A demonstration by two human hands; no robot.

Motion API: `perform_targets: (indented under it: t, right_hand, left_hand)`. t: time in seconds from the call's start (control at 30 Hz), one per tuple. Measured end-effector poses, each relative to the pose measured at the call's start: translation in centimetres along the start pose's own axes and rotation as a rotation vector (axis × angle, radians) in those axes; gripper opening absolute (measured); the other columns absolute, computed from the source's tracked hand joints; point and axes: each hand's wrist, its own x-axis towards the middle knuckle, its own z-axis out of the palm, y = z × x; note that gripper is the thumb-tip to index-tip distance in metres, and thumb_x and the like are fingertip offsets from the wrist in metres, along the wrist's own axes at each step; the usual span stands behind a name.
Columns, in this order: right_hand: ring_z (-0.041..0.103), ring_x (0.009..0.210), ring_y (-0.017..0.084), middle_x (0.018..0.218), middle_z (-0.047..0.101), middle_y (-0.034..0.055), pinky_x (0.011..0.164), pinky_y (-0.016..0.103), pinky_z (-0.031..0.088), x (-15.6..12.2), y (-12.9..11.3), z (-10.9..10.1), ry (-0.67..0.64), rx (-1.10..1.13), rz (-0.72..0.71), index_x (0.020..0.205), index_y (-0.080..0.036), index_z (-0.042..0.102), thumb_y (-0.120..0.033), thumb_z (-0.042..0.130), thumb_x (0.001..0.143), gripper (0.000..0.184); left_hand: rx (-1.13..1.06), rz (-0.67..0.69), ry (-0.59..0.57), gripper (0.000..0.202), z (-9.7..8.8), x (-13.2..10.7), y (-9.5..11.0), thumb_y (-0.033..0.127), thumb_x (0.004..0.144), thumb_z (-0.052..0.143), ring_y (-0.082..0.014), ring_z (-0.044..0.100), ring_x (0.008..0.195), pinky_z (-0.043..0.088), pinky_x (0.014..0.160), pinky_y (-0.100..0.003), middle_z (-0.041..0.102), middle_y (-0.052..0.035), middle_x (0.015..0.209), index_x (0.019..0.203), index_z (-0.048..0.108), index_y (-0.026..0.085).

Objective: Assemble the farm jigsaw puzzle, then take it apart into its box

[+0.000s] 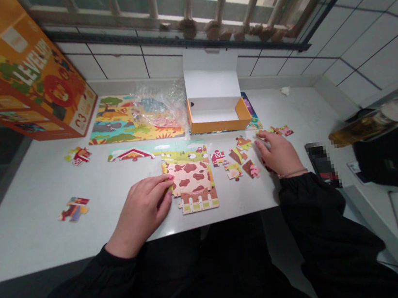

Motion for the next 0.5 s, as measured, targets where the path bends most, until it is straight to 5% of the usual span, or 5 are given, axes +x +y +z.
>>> perform_targets:
  t: [0.23, 0.5]
  right_hand:
    - [0.073, 0.105, 0.037, 0.116, 0.081, 0.0189, 0.097, 0.05, 0.054, 1.0, 7.2, -3.3, -0.093, -0.22, 0.154, 0.138, -0.017, 0.075, -0.022, 0.053, 0.096, 0.047]
    - [0.065, 0.13, 0.034, 0.136, 0.074, 0.0234, 0.114, 0.047, 0.046, 1.2, 10.6, -3.7, -0.165, -0.268, 0.089, 0.126, -0.014, 0.079, -0.008, 0.049, 0.089, 0.048]
  left_hand:
    - [-0.004, -0.019, -0.007, 0.027, -0.1, 0.0, 0.1, 0.028, 0.105, 0.059, -0.0315, 0.072, 0.128, 0.055, 0.108, -0.052, 0.076, -0.0082, 0.141, 0.128, 0.074, 0.027]
    - [0.007, -0.011, -0.01, 0.027, -0.1, 0.0, 0.1, 0.028, 0.107, 0.058, -0.0308, 0.071, 0.128, 0.054, 0.109, -0.052, 0.076, -0.0085, 0.142, 0.129, 0.073, 0.025]
